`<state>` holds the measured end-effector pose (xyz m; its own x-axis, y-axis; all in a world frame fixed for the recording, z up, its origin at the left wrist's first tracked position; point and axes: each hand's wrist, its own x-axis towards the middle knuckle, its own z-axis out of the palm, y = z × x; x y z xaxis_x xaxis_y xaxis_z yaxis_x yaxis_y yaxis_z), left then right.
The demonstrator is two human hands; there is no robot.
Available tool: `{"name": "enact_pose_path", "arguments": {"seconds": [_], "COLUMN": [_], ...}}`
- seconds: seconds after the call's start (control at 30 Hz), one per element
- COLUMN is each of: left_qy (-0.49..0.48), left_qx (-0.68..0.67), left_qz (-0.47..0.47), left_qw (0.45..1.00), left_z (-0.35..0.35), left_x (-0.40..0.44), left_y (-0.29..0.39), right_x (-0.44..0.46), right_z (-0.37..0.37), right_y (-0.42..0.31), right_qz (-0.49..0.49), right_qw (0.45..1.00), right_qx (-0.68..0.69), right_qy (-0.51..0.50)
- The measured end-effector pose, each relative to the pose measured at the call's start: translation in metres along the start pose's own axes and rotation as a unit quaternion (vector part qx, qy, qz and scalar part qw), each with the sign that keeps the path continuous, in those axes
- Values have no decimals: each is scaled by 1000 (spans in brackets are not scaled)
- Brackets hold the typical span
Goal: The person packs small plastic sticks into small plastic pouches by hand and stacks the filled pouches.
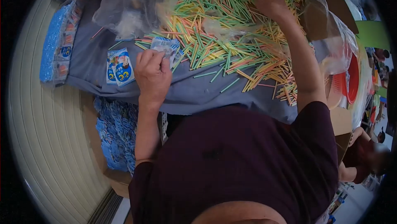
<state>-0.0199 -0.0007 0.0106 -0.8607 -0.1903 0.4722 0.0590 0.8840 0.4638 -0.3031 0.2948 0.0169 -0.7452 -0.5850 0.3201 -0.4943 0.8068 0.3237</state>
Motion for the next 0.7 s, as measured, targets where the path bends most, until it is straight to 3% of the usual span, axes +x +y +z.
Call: {"name": "enact_pose_path", "arguments": {"seconds": [0.07, 0.13, 0.3, 0.37, 0.4, 0.47, 0.53, 0.67, 0.7], "left_qy": [35, -9, -19, -23, -22, -27, 38, 11, -2], "left_qx": [36, 77, 32, 35, 18, 4, -27, 7, 3], "left_qz": [51, 59, 24, 8, 6, 2, 4, 32, 22], "left_qw": [997, 995, 999, 999, 1000, 1000, 999, 999, 1000], "left_z": [1, 5, -9, -11, -11, -12, -14, -1, -2], "left_x": [-2, -5, -6, -5, -6, -5, 0, -4, -5], "left_y": [-2, -5, 2, -3, -10, -14, -10, -12, -10], "right_x": [0, 1, 7, 3, 2, -2, -3, -3, -13], "right_z": [21, 14, 6, 14, -7, -63, -54, -12, 20], "right_y": [30, 33, 28, 17, 6, -21, -28, -36, -37], "right_qz": [78, 89, 123, 117, 116, 253, 208, -1, 63], "right_qw": [974, 965, 909, 808, 807, 652, 665, 707, 736], "right_qx": [198, 233, 392, 574, 575, 710, 713, 703, 672], "right_qy": [-83, -81, -66, 68, 67, 82, 77, 70, -49]}}
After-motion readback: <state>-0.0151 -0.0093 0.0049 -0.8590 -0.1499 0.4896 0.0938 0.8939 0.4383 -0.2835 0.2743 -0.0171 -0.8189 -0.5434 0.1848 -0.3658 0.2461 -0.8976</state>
